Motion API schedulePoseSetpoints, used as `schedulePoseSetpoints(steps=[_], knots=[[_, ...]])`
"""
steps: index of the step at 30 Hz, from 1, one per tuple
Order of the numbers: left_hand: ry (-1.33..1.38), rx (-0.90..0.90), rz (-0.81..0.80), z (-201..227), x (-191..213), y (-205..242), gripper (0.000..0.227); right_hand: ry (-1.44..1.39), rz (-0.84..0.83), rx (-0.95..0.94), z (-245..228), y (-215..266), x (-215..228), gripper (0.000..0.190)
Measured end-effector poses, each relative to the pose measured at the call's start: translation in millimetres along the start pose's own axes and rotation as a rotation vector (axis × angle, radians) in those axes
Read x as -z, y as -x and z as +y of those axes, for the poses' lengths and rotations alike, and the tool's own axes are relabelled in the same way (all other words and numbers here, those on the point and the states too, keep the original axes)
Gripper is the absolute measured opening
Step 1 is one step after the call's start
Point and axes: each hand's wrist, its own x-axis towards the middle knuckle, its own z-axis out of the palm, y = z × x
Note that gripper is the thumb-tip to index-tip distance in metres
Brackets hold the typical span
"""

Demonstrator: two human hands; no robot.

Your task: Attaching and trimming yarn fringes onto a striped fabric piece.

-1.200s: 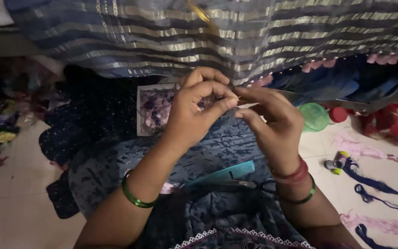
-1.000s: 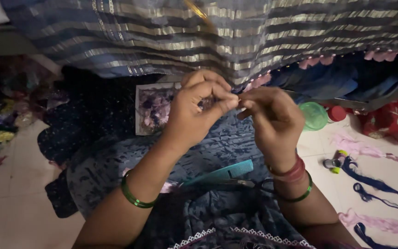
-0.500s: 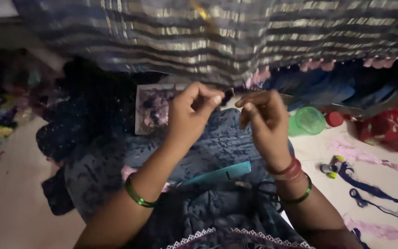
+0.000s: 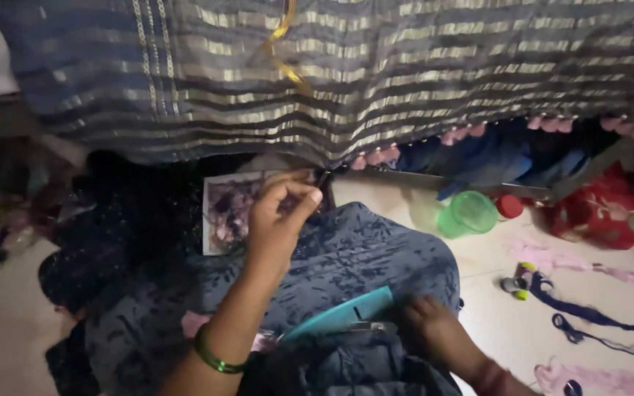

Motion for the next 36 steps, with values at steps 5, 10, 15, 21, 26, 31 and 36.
schedulePoseSetpoints(steps=[5, 10, 15, 21, 26, 31, 36], knots=[[0.234, 0.1, -0.003, -10, -7, -19, 0.008, 0.119, -0.119, 0.006, 13, 68, -14, 0.063], [0.888, 0.363, -0.155, -3, -20, -41, 0.006, 0.054, -0.088, 0.004, 41, 110, -23, 0.06], [0.827, 0.327, -0.167, -1, -24, -34, 0.013, -0.448, -0.454, -0.66, 48, 95, 12, 0.04], [0.854, 0.309, -0.188, -11, -19, -24, 0.013, -0.964, -0.357, -0.565, 55, 53, 46, 0.02], [0.903, 0.343, -0.209, -3, -15, -19, 0.012, -1.071, -0.201, -0.418, 13, -14, 113, 0.033], [0.898, 0.369, -0.19, 0, -15, -20, 0.014, -1.146, -0.251, -0.243, 22, -56, 125, 0.051], [0.933, 0.263, -0.234, -13, -18, -20, 0.015, -0.93, -0.246, -0.398, 21, -68, 134, 0.033]])
